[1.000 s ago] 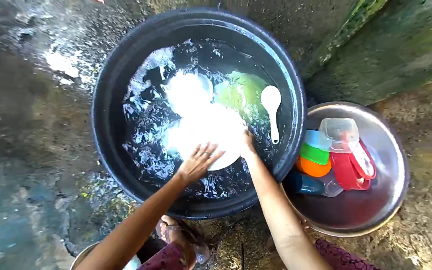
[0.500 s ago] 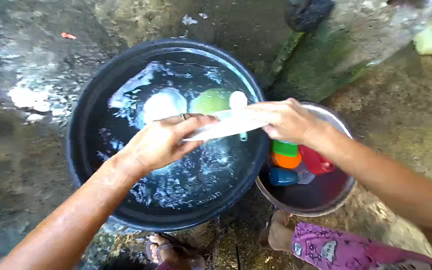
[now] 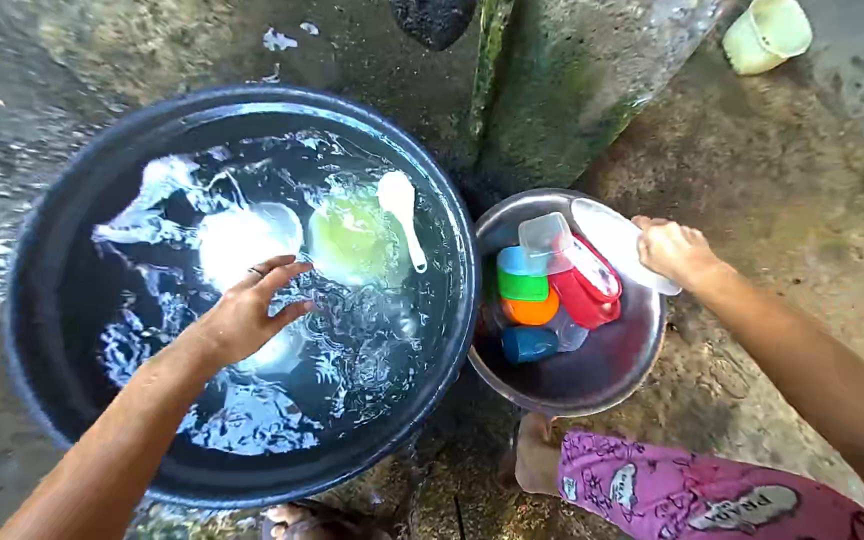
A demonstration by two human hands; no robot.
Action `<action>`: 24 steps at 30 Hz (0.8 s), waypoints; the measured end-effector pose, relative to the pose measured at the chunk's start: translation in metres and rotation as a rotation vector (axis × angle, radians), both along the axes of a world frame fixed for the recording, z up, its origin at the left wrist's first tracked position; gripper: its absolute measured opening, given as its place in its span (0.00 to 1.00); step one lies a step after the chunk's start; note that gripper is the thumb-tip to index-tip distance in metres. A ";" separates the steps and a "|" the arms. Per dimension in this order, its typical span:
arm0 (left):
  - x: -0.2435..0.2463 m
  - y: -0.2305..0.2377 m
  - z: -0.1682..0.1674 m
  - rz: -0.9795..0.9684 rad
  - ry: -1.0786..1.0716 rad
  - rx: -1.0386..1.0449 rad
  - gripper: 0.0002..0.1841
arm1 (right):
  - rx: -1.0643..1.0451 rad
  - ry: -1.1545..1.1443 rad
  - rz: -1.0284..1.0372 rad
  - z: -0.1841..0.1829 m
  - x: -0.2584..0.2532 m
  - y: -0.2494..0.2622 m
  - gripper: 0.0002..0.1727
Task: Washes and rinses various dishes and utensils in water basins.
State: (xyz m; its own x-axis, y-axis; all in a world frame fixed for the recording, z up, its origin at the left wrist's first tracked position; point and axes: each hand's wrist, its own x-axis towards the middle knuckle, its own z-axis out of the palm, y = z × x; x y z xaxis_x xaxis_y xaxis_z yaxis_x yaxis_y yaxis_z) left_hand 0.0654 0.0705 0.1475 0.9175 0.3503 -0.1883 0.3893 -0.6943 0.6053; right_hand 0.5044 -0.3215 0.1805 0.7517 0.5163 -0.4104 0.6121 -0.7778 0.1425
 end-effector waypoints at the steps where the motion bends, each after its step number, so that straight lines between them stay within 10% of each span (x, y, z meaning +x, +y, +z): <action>1: 0.000 0.004 0.002 0.039 0.033 -0.018 0.27 | -0.018 0.011 -0.047 -0.009 0.003 0.002 0.23; 6: -0.003 0.025 -0.002 0.184 0.222 -0.044 0.24 | -0.049 0.142 -0.153 -0.037 -0.008 0.018 0.26; 12: -0.028 0.061 -0.052 0.327 0.319 -0.032 0.32 | -0.075 0.195 0.012 -0.023 -0.031 0.081 0.56; 18: 0.001 0.045 -0.088 0.430 0.347 -0.025 0.46 | 0.399 0.231 0.472 -0.018 -0.133 0.238 0.31; 24: 0.051 0.022 -0.128 0.402 0.250 0.105 0.44 | 0.313 0.349 0.685 -0.121 -0.193 0.315 0.41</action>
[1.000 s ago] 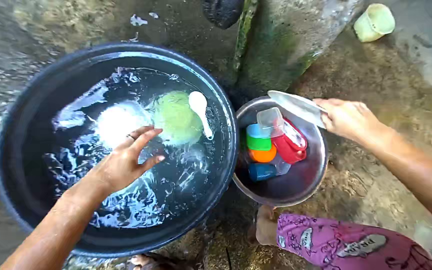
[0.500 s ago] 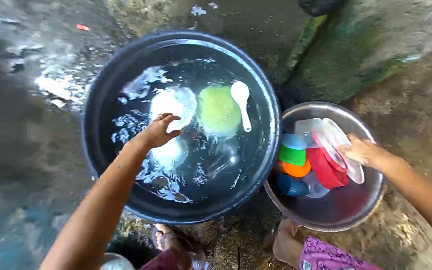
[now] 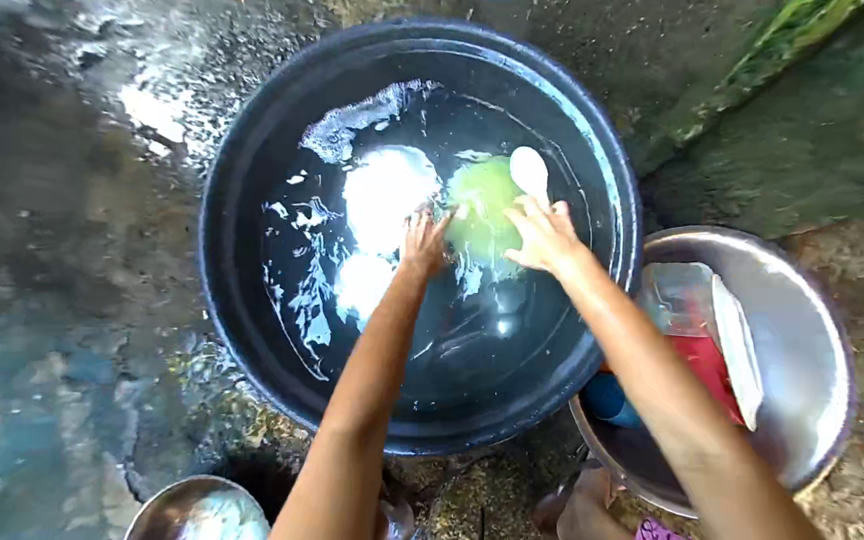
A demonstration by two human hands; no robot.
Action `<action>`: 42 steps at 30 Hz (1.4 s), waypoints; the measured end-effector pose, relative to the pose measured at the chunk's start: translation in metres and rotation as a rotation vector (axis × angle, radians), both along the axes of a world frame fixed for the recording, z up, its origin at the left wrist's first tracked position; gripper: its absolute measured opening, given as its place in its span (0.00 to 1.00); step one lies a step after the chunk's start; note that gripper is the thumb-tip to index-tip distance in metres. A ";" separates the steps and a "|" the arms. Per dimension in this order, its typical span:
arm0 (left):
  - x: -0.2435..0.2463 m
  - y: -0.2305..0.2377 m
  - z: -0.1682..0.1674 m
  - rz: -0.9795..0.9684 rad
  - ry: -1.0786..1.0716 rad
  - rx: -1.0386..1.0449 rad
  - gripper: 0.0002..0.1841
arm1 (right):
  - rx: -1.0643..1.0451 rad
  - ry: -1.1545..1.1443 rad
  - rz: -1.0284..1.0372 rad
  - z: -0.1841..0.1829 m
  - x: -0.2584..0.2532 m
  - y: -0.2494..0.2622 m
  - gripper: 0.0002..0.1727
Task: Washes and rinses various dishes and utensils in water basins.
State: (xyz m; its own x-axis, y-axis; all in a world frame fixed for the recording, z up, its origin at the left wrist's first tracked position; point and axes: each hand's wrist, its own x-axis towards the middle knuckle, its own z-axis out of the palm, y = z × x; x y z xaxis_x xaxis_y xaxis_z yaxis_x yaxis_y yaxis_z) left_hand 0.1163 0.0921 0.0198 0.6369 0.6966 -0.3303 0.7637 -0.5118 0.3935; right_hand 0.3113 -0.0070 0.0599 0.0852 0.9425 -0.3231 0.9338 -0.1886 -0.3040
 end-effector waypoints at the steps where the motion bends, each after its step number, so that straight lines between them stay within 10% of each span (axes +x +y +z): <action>1: 0.004 0.001 -0.003 0.022 -0.030 0.042 0.43 | -0.020 0.007 -0.008 -0.011 -0.012 0.003 0.46; 5: 0.000 0.015 -0.014 0.074 -0.003 0.203 0.46 | -0.125 -0.011 -0.047 -0.047 -0.052 0.008 0.67; 11: -0.026 0.041 -0.012 0.221 0.192 0.108 0.46 | 0.118 -0.075 -0.050 -0.067 -0.040 0.009 0.35; 21: -0.074 0.064 0.004 0.070 0.069 0.196 0.45 | 0.330 0.135 -0.071 -0.038 -0.068 -0.009 0.36; 27: -0.118 0.085 0.039 0.170 -0.098 0.059 0.42 | -0.220 0.622 -0.503 -0.048 -0.157 0.029 0.59; 32: -0.168 0.093 0.036 0.505 -0.250 -0.100 0.35 | -0.213 0.649 -0.524 -0.067 -0.195 0.057 0.33; 42: -0.171 0.089 0.005 0.777 -0.199 -0.280 0.32 | -0.145 0.601 -0.488 -0.090 -0.165 0.052 0.35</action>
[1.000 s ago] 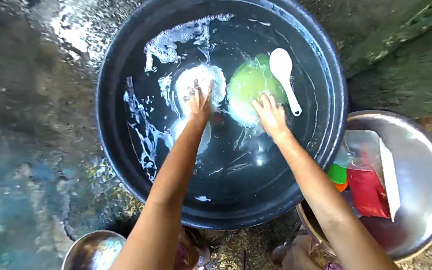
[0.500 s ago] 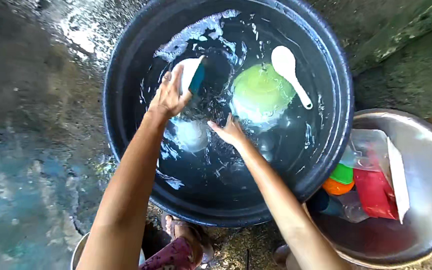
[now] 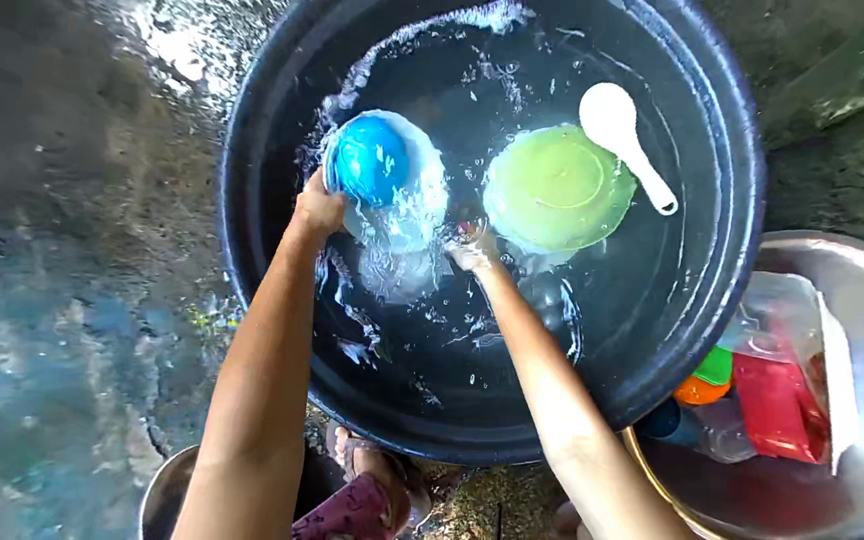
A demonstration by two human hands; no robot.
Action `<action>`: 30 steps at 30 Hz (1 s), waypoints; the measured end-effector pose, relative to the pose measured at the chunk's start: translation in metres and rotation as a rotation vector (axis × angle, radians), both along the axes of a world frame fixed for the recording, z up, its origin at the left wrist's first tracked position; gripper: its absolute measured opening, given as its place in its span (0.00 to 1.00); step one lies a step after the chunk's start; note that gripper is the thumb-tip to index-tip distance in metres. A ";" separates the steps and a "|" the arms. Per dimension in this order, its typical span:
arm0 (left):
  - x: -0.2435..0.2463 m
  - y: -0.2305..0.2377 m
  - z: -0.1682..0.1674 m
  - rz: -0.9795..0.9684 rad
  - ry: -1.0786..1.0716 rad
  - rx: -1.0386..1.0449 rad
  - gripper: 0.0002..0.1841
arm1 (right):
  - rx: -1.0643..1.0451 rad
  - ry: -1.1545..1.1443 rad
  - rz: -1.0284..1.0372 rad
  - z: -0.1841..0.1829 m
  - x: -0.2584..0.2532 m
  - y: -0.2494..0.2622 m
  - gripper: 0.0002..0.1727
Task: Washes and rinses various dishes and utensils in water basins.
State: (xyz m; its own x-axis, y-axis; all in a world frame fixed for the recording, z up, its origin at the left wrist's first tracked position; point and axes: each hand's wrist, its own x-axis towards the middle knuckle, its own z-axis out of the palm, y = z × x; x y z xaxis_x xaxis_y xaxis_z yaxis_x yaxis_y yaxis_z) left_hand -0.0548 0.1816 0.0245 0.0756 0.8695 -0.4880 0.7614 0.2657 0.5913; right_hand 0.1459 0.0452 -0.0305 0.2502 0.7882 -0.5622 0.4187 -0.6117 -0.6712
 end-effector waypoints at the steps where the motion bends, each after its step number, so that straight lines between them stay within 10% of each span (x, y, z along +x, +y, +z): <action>1: 0.004 -0.003 0.003 -0.046 0.078 0.069 0.33 | -0.009 0.127 -0.047 -0.008 0.008 -0.007 0.32; 5: 0.029 -0.033 0.016 -0.292 -0.002 0.493 0.36 | -0.157 0.585 -0.143 0.030 0.045 -0.044 0.24; 11: 0.076 -0.106 0.036 -0.691 -0.265 -0.003 0.31 | -0.025 0.930 -0.014 0.049 0.073 -0.083 0.23; 19: 0.069 -0.149 0.011 -0.724 -0.052 0.358 0.12 | -0.004 0.784 -0.697 0.017 0.004 -0.081 0.36; 26: 0.098 -0.174 0.010 -1.174 0.294 -0.245 0.32 | -0.047 0.642 -0.740 0.018 -0.002 -0.091 0.27; 30: 0.120 -0.154 -0.003 -0.729 0.054 -0.431 0.21 | -0.123 0.535 -0.801 0.047 0.000 -0.084 0.29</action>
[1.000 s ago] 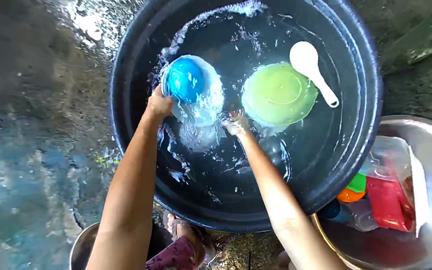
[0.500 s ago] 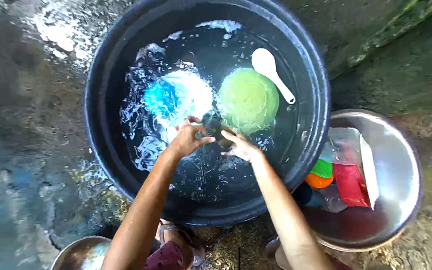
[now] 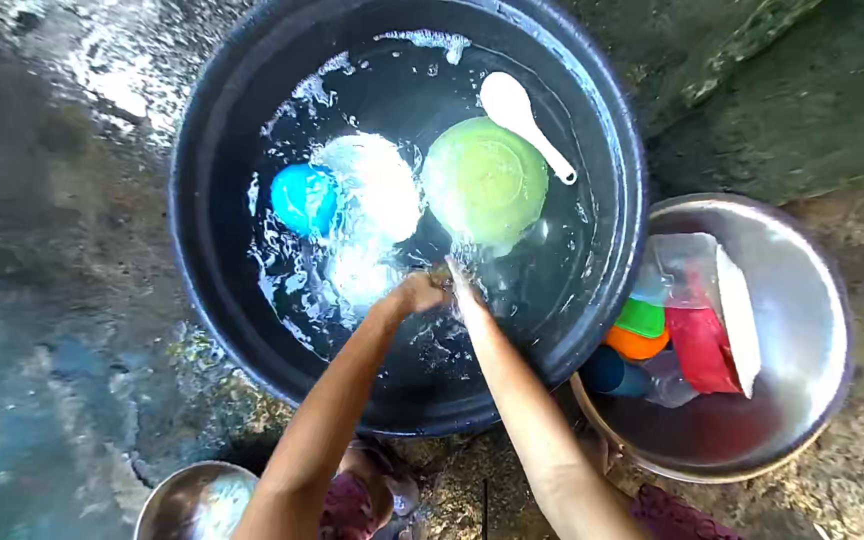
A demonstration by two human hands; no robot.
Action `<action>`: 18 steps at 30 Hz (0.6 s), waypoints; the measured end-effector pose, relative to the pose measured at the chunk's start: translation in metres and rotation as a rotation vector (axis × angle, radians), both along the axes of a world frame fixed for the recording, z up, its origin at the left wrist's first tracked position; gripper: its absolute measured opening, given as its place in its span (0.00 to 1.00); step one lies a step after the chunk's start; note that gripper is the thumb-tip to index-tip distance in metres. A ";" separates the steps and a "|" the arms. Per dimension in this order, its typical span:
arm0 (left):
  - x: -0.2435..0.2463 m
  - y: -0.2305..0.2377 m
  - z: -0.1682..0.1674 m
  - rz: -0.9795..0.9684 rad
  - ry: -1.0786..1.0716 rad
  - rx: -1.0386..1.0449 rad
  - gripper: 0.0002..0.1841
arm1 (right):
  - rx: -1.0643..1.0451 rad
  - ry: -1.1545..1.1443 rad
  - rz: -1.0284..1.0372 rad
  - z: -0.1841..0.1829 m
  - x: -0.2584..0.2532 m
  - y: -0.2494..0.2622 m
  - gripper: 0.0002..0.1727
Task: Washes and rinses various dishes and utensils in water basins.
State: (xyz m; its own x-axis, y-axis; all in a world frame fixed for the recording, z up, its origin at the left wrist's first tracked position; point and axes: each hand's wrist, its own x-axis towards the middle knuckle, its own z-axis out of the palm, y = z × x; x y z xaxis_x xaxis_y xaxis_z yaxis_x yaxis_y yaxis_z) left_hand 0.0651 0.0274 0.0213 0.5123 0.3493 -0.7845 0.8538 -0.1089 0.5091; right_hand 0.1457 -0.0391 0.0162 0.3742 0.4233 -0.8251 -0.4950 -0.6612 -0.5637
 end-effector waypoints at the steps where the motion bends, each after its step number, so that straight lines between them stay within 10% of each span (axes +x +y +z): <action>1: 0.006 -0.008 0.002 0.154 -0.021 -0.019 0.20 | 0.041 -0.030 0.003 0.006 0.004 0.000 0.27; 4: 0.007 -0.051 0.000 0.391 -0.056 -0.042 0.22 | 0.079 -0.093 0.068 0.010 0.011 0.000 0.25; 8: -0.007 -0.031 0.006 -0.505 0.082 0.226 0.24 | -0.004 -0.044 -0.053 -0.018 -0.004 -0.004 0.34; 10: -0.026 -0.013 -0.023 -0.595 -0.261 0.560 0.21 | 0.102 -0.023 -0.155 -0.043 -0.007 -0.001 0.38; 18: 0.001 -0.060 0.000 0.487 -0.160 -0.141 0.23 | 0.168 -0.157 0.027 -0.036 0.012 -0.005 0.28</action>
State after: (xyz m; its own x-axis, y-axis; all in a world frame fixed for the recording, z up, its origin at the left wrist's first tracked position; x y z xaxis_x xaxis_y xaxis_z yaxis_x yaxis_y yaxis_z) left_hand 0.0660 -0.0323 0.0210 0.4342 0.4736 -0.7663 0.6991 0.3593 0.6182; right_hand 0.1582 -0.0439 -0.0197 0.4788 0.5613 -0.6750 -0.3759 -0.5638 -0.7354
